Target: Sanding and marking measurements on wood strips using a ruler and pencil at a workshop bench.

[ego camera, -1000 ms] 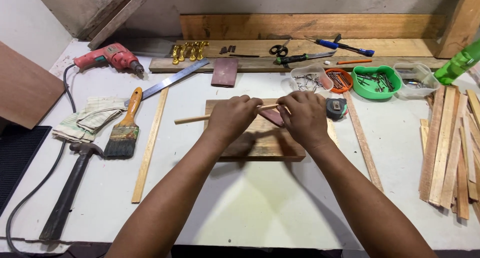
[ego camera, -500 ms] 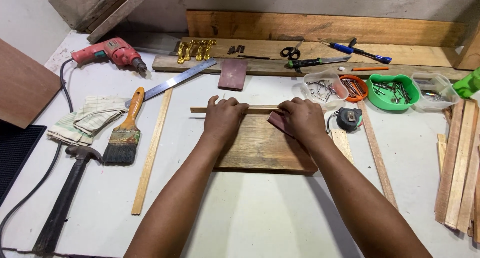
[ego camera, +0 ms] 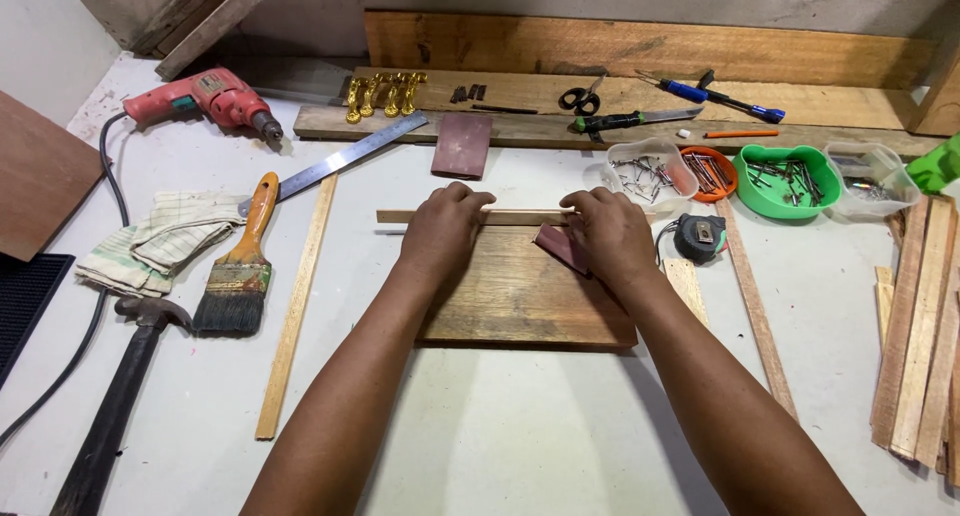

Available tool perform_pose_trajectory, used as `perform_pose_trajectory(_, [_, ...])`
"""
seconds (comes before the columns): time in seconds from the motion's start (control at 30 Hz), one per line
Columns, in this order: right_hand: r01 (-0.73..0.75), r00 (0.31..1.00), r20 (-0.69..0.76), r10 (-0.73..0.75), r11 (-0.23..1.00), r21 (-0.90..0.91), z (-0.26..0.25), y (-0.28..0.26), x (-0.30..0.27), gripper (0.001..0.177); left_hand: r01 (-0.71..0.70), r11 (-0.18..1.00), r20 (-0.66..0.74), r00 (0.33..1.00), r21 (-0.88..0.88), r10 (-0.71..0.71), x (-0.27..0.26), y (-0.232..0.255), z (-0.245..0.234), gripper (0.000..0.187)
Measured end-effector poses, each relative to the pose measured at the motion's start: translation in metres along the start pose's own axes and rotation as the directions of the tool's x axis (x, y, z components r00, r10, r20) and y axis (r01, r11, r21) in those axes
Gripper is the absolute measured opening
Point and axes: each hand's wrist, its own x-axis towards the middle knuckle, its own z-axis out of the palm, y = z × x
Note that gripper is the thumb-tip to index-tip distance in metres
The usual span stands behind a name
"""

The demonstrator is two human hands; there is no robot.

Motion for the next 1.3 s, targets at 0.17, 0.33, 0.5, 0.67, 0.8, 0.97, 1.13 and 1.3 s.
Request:
perform_pose_trajectory(0.17, [-0.026, 0.999, 0.022, 0.028, 0.997, -0.078, 0.005, 0.000, 0.002, 0.021, 0.005, 0.991, 0.047, 0.999, 0.136, -0.012, 0.001, 0.001, -0.006, 0.022])
perform_pose_trajectory(0.33, [-0.012, 0.997, 0.074, 0.020, 0.994, -0.106, 0.001, -0.002, 0.002, 0.025, -0.018, 0.989, 0.158, 0.987, 0.149, -0.005, 0.006, -0.007, -0.006, 0.028])
perform_pose_trajectory(0.5, [-0.073, 0.984, 0.152, 0.091, 0.990, -0.119, 0.004, -0.001, 0.004, 0.029, 0.014, 0.993, 0.181, 0.983, 0.118, -0.035, 0.009, -0.009, -0.006, 0.027])
perform_pose_trajectory(0.67, [-0.063, 0.988, 0.135, 0.079, 0.991, -0.116, 0.007, 0.001, 0.005, 0.029, 0.022, 0.993, 0.162, 0.986, 0.119, -0.041, 0.008, -0.015, 0.005, 0.027])
perform_pose_trajectory(0.8, [-0.067, 0.987, 0.137, 0.084, 0.990, -0.126, 0.007, 0.000, 0.007, 0.027, 0.025, 0.991, 0.134, 0.990, 0.133, -0.043, 0.006, -0.017, 0.013, 0.028])
perform_pose_trajectory(0.97, [-0.066, 0.982, 0.165, 0.087, 0.989, -0.133, 0.006, -0.002, 0.005, 0.028, 0.063, 0.990, 0.175, 0.981, 0.130, -0.085, 0.004, -0.014, 0.008, 0.029])
perform_pose_trajectory(1.13, [-0.047, 0.984, 0.165, 0.065, 0.993, -0.109, 0.000, -0.010, 0.000, 0.027, 0.087, 0.986, 0.240, 0.963, 0.145, -0.121, -0.003, -0.012, 0.002, 0.029])
perform_pose_trajectory(1.3, [-0.055, 0.977, 0.198, 0.077, 0.992, -0.113, -0.002, -0.012, -0.002, 0.027, 0.098, 0.985, 0.212, 0.969, 0.144, -0.127, -0.007, -0.012, 0.004, 0.029])
